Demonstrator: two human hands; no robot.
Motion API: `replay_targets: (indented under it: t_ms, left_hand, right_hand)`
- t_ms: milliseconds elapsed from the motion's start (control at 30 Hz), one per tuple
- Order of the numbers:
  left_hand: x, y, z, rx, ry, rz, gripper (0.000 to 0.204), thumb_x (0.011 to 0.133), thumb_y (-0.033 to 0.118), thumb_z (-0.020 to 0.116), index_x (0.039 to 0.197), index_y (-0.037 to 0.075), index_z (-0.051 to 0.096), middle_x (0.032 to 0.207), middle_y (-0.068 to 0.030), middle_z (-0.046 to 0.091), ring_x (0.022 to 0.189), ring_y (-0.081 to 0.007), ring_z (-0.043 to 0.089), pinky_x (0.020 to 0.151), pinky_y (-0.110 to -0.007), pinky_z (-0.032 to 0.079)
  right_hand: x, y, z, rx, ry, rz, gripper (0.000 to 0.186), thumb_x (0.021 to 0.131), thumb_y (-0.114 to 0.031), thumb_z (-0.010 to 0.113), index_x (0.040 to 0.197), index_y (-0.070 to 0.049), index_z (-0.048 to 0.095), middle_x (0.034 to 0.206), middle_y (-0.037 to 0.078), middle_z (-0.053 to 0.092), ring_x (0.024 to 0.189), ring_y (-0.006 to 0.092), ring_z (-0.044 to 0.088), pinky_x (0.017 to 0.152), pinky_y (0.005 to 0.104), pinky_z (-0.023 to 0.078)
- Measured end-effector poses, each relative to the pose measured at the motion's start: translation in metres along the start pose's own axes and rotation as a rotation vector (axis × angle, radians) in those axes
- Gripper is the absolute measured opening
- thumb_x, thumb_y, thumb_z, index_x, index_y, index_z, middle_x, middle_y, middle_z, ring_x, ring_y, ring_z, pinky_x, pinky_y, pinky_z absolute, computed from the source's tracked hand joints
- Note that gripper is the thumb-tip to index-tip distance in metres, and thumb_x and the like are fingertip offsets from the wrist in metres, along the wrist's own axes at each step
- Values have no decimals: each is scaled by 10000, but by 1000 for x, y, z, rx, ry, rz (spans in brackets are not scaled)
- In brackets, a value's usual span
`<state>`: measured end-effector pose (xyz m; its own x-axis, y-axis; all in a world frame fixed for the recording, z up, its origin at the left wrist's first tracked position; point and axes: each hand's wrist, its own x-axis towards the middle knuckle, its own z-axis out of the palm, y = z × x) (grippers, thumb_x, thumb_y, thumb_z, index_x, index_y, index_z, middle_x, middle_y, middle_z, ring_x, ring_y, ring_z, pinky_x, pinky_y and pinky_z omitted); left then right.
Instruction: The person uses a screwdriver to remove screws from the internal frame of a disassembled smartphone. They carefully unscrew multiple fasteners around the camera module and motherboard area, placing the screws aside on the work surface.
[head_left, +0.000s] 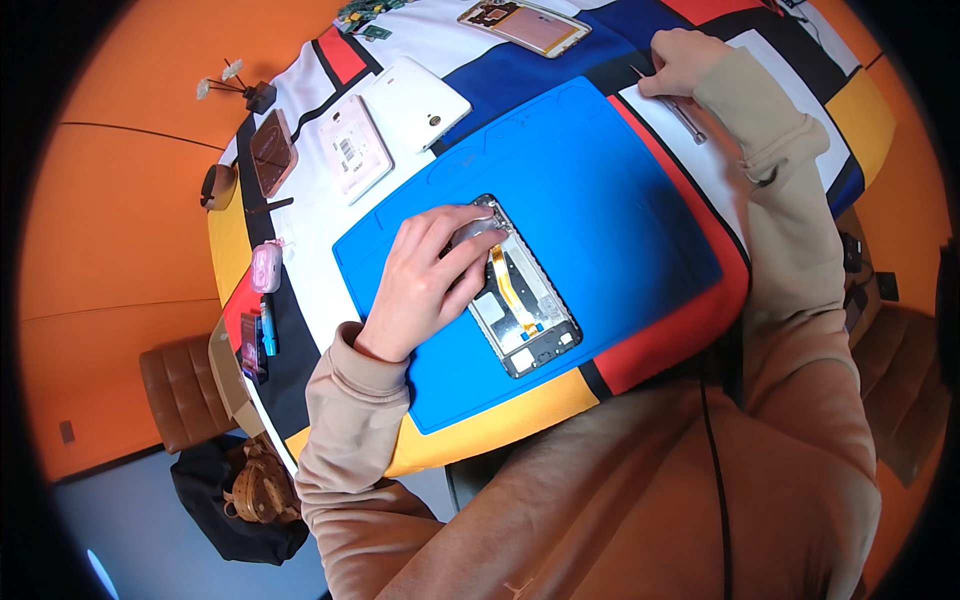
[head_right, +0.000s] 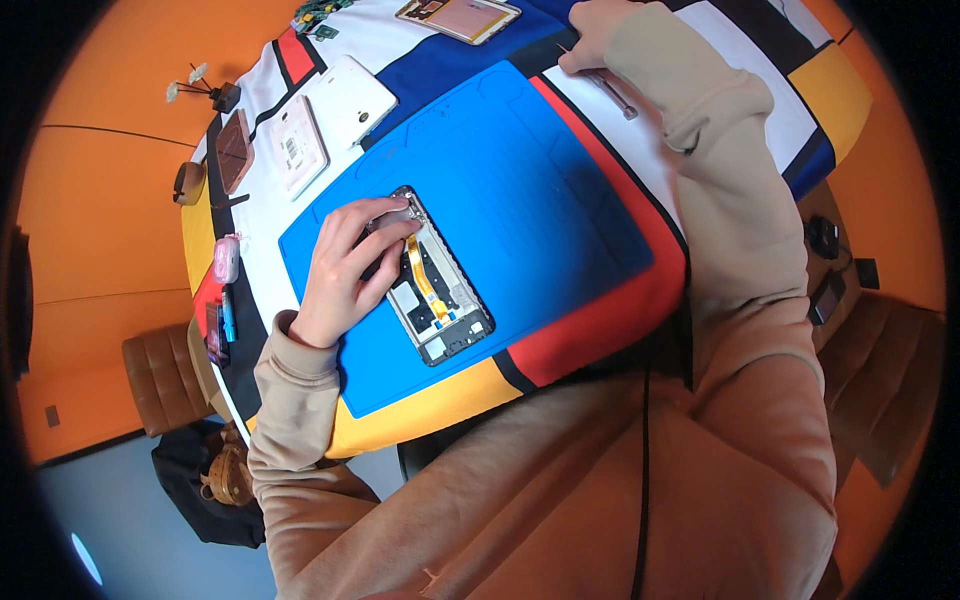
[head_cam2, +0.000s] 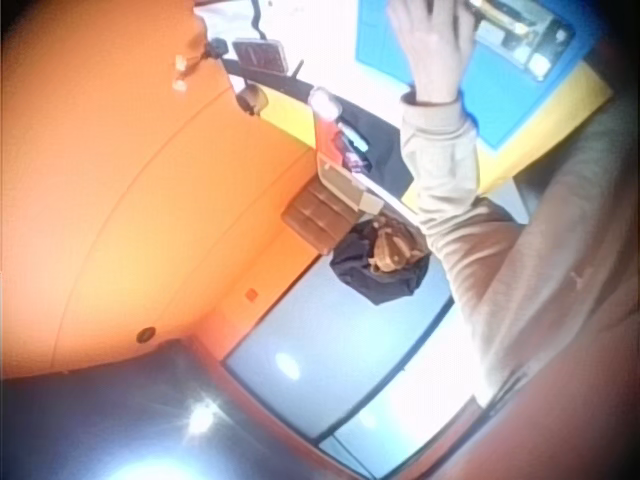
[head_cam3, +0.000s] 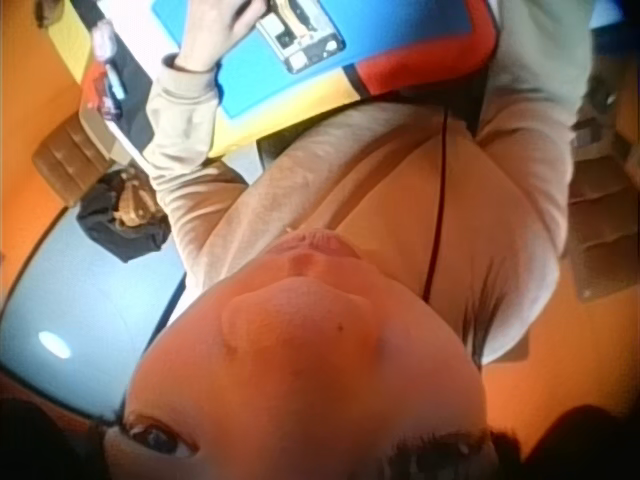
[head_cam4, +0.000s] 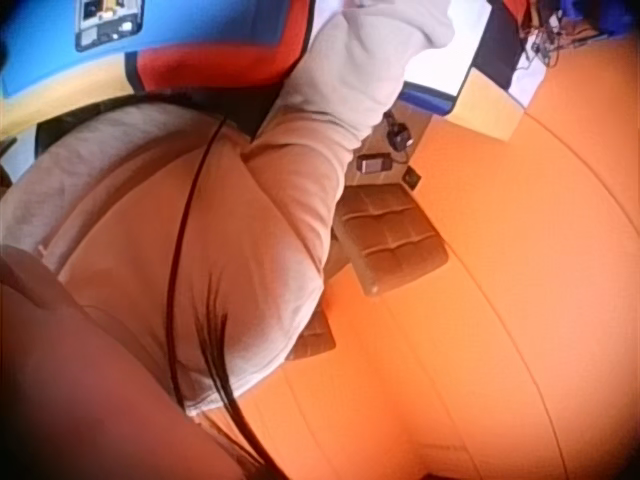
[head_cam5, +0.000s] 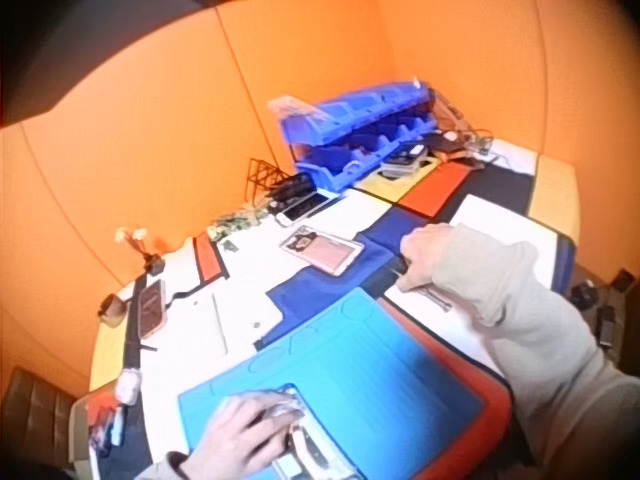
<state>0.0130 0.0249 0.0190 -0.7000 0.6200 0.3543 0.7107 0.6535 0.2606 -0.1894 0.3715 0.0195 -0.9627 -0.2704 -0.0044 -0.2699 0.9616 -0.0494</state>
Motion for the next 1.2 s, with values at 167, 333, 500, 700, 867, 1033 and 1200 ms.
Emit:
replay_targets:
  t_ms: [167,333,500,700,867,1033,1200]
  left_hand:
    - [-1,0,0,-9,6,-2,259,866,57,689,1122,92,706,1228,-77,649,1126,-274,588,951,-384,474]
    - [-2,-1,0,0,2,10,291,855,59,689,1143,101,694,1254,-68,634,1141,-275,580,964,-391,473]
    - [-2,-2,0,-6,-4,10,323,845,55,689,1163,109,685,1272,-62,620,1151,-277,576,971,-392,470]
    - [-4,-1,1,-24,5,-12,272,876,36,672,1137,100,717,1250,-68,643,1133,-271,587,972,-391,471]
    - [-4,-2,1,-26,8,-14,290,872,34,673,1150,107,716,1250,-66,644,1136,-273,588,972,-395,470]
    - [-3,-2,1,-23,-4,-26,296,866,28,672,1148,108,715,1249,-64,645,1136,-271,590,976,-393,468]
    - [-3,-1,1,-23,-10,-26,295,864,27,669,1144,108,715,1244,-64,646,1138,-266,591,973,-391,469]
  right_hand:
    - [1,-25,5,228,-29,-224,311,908,-329,619,821,-30,630,802,148,652,808,315,663,744,463,525]
    - [-14,-76,6,915,-29,-408,155,1051,-241,461,1039,-94,512,750,54,582,600,142,573,554,299,465]
    - [-23,-99,19,1274,-149,-526,249,1104,-337,411,1150,-103,480,720,12,549,561,59,438,517,232,374]
    - [-22,-111,23,1272,-91,-560,391,1091,-306,440,1424,-104,468,711,-21,511,627,42,443,549,217,341]
    - [-19,-99,13,1780,-402,-415,336,1082,-263,382,1292,-31,503,941,99,637,639,95,536,558,233,459]
    - [-22,-97,17,2000,-418,-454,294,1016,-157,455,1275,-22,499,1374,276,545,801,162,601,645,261,525]
    - [-20,-101,18,1898,-469,-468,274,1035,-226,493,1237,-49,545,1390,275,531,841,168,613,658,252,533]
